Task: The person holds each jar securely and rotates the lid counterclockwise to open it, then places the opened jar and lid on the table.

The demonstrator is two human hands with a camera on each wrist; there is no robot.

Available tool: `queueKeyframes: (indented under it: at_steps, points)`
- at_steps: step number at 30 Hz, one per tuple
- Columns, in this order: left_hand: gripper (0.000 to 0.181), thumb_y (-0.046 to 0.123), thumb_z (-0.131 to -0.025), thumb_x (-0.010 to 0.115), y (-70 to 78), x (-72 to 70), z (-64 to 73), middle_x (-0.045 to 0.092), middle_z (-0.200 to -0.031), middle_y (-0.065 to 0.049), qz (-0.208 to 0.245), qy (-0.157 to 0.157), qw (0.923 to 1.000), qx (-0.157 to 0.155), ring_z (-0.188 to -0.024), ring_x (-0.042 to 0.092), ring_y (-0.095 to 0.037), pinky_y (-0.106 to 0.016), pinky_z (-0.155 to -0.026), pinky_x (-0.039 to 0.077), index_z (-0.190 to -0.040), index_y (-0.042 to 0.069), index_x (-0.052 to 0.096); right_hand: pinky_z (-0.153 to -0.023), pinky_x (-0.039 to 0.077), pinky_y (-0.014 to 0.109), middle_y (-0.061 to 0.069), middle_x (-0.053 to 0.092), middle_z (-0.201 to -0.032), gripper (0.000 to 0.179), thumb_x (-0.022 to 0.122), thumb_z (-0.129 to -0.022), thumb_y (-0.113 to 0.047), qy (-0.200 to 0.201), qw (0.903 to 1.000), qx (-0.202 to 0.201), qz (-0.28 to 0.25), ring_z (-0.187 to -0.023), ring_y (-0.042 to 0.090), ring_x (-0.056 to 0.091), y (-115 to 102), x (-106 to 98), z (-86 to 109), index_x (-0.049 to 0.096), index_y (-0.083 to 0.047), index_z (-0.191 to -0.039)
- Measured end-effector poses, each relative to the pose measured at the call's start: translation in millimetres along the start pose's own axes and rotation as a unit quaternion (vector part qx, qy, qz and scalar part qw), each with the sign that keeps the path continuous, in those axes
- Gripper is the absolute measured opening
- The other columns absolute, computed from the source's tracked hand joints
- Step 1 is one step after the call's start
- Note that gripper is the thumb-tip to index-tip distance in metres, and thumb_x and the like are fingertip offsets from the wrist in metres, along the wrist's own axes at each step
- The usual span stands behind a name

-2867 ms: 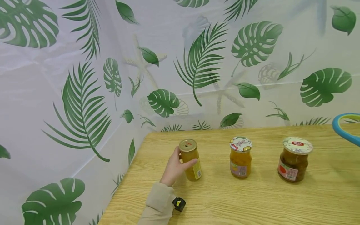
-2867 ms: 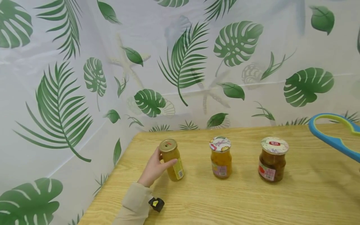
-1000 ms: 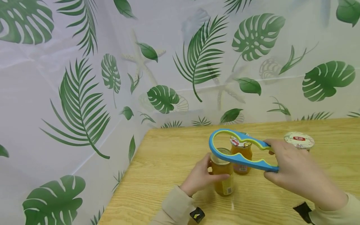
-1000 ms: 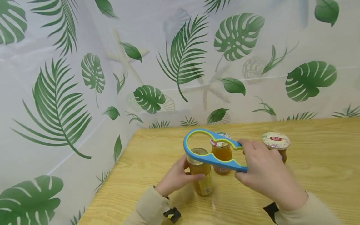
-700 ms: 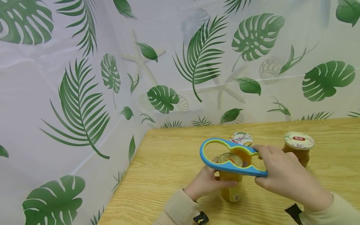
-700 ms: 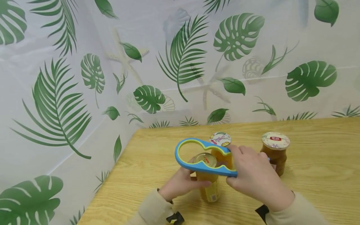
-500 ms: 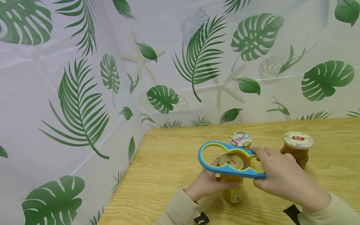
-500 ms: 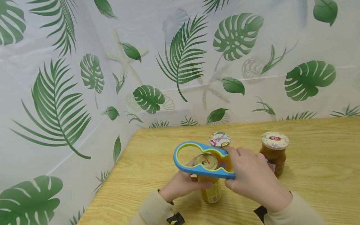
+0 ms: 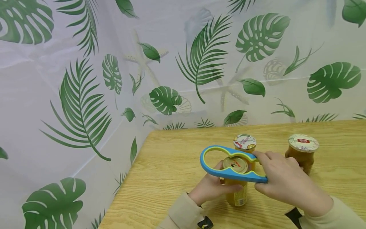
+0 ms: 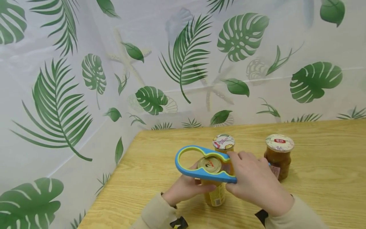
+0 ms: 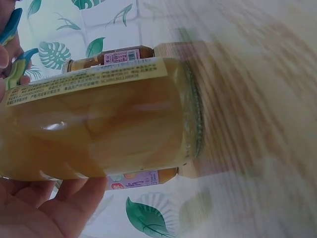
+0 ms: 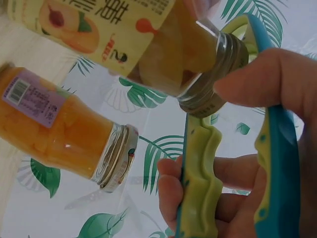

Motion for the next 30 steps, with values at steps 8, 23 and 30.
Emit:
queueKeyframes:
  at_steps: [8,23,30]
  points:
    - [0.053,0.016,-0.083,0.063,-6.6,0.8,0.8,0.041,-0.123,0.015,-0.045,0.03,0.9972,-0.051,-0.111,0.04,-0.004,-0.027,-0.085,0.037,-0.129,0.027,0.04,-0.051,0.033,0.036,0.007,0.053,-0.086,0.077,0.074,-0.06,-0.03,-0.006,0.9999,-0.001,0.012,-0.073,0.021,0.048,-6.9,1.8,-3.9,0.046,0.004,-0.123]
    - [0.065,0.009,-0.077,0.069,-4.8,5.3,-3.0,0.043,-0.122,0.014,-0.059,0.065,0.9961,-0.008,-0.114,0.038,-0.002,-0.023,-0.092,0.033,-0.13,0.024,0.036,-0.05,0.029,0.034,0.0,0.042,-0.072,0.08,0.077,-0.056,-0.021,-0.021,0.9984,-0.023,0.047,-0.063,0.016,0.041,-9.9,3.2,-8.5,0.044,-0.002,-0.127]
    - [0.063,0.009,-0.072,0.074,-7.3,5.3,-2.4,0.05,-0.113,0.016,-0.06,0.135,0.9889,-0.016,-0.107,0.044,-0.002,-0.023,-0.091,0.034,-0.124,0.025,0.043,-0.047,0.028,0.033,0.001,0.042,-0.071,0.074,0.076,-0.061,-0.009,-0.011,0.9963,-0.03,0.08,-0.059,0.017,0.04,-14.3,2.3,-8.6,0.045,-0.003,-0.128]
Point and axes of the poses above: each hand's wrist, its own z-axis away from the middle knuckle, its own x-axis out of the palm, y = z × x, the point moved 5 cm from there along -z, towards the middle knuckle
